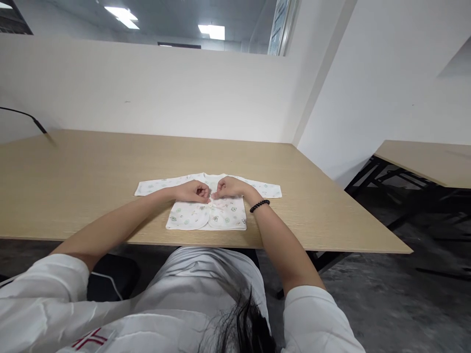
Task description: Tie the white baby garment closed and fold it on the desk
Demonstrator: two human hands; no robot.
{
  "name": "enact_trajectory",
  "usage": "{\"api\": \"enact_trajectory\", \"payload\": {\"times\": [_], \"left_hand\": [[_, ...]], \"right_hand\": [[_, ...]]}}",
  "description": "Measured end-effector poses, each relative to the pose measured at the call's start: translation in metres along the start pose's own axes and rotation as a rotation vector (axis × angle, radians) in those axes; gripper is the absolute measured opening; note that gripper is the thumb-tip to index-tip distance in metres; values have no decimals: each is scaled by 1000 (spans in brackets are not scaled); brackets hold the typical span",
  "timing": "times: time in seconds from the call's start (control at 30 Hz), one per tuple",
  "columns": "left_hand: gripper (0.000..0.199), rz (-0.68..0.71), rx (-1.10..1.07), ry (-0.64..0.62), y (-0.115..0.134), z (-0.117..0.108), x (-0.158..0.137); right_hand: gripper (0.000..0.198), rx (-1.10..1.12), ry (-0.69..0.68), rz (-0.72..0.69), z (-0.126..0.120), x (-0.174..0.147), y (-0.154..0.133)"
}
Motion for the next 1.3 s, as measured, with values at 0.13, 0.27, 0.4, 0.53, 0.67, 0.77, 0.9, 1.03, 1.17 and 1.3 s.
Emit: {"api": "enact_trajectory", "payload": {"times": [0.13, 0.27, 0.4, 0.53, 0.67, 0.77, 0.9, 1.03, 1.17, 1.3], "left_hand": [[35, -207, 304, 360, -28, -52, -16], [59, -615, 454, 371, -75, -82, -43], [50, -630, 394, 230, -93, -87, -57], [55, -418, 261, 89, -88, -87, -62], [55, -248, 158, -68, -78, -86, -74], [27, -245, 121, -247, -81, -79, -83], [9, -170, 292, 273, -65, -135, -93], [15, 1, 583, 1009, -4, -180, -149], [12, -92, 613, 995, 29, -174, -177], [19, -287, 457, 607, 18, -113, -182]], "right_hand": [[30, -215, 312, 311, -43, -25, 43], [18, -218, 288, 438, -53, -43, 82], [14, -146, 213, 344, -54, -53, 87], [23, -51, 186, 226, -62, -66, 85], [22, 50, -24, 98, -51, -73, 90], [13, -1, -69, 191, -47, -74, 106], [16, -75, 634, 138, -102, -92, 91], [21, -95, 1258, -158, -129, -141, 50], [18, -82, 1149, -230, -120, -159, 25], [18, -31, 556, -153, -58, -158, 17]]}}
Point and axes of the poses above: each hand's wrist, its own x-axis towards the middle knuckle, its own z-axis out of the palm, y = z × x, the point moved 9 cm from there along x, towards the middle knuckle, and after that the axes turned 14 degrees about -y, right-handed, at the moved point
